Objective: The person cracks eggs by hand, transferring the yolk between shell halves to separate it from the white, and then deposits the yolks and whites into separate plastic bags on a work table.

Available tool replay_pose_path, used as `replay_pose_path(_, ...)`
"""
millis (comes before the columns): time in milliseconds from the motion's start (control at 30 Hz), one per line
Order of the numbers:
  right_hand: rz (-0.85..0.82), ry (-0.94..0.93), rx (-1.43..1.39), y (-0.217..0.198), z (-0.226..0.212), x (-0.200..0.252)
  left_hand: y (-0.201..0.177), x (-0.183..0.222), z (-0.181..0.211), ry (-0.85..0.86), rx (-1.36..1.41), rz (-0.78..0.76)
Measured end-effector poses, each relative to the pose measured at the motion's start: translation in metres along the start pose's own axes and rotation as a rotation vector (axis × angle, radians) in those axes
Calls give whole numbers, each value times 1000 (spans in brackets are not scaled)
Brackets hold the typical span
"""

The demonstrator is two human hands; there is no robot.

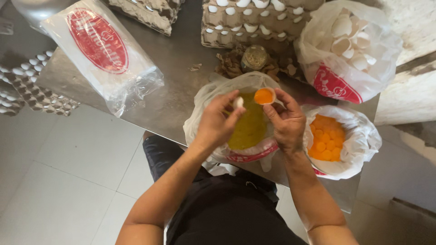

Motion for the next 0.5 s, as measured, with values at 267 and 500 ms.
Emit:
replay_pose_path(267,0,-128,80,-4,-18,-12,41,23,-6,136,-160,-115)
replay_pose_path(500,-25,-116,-31,1,-26,-12,50,25,-3,246,-109,-97)
Point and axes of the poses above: each hand's wrist, its own x-axis away from the middle knuckle, its own y-axis out of the palm, z = x × y, the point moved 2 cm from there along -x, towards the middle knuckle, and after that the axes turned 12 degrees about x, right-handed, at the moved point
